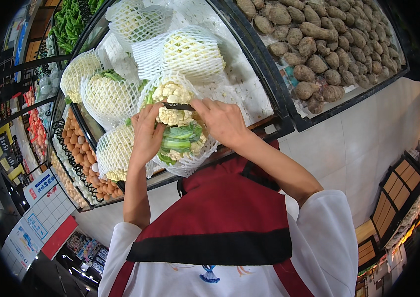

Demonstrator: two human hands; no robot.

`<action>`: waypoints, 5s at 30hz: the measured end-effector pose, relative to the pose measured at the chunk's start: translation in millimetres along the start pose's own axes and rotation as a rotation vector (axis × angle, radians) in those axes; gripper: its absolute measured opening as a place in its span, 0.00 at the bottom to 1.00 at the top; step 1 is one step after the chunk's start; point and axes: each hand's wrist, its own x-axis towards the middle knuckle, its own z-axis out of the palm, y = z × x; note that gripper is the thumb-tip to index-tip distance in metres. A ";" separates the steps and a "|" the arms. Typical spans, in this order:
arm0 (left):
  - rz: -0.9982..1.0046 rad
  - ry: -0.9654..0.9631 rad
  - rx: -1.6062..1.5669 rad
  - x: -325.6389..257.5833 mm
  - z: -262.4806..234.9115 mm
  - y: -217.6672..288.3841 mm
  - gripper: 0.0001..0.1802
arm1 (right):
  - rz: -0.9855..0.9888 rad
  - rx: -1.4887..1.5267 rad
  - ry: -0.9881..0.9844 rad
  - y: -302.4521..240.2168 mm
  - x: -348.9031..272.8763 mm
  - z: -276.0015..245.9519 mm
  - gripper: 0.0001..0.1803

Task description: The person removes protective foam netting from several cauliflower heads and uses a knife to trim the stems and outer leaves. The trimmed cauliflower heads are placed back on the display shelf.

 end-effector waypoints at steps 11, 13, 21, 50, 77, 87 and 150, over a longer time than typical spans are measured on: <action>-0.003 -0.002 -0.034 0.8 -0.8 -1.9 0.32 | -0.014 -0.029 0.012 4.2 -0.2 3.2 0.14; -0.015 -0.020 -0.039 0.5 -1.4 -1.5 0.32 | -0.016 -0.049 0.019 7.3 -0.4 4.2 0.14; 0.000 0.010 -0.064 0.1 0.4 -4.7 0.33 | -0.048 0.038 -0.012 7.8 -3.0 8.8 0.15; -0.109 -0.044 -0.003 30.2 13.0 -9.7 0.20 | 0.481 0.859 -0.067 3.1 18.6 -19.8 0.15; -0.154 0.048 -0.524 29.2 30.2 -54.0 0.25 | 0.189 0.554 0.111 -17.1 32.8 -13.2 0.11; -0.165 0.070 -0.056 31.3 28.1 -24.2 0.19 | 0.043 0.079 0.013 0.8 13.4 -9.4 0.08; -0.210 0.000 -0.144 30.3 29.5 -24.9 0.21 | -0.024 -0.248 -0.024 -11.4 9.8 -1.3 0.12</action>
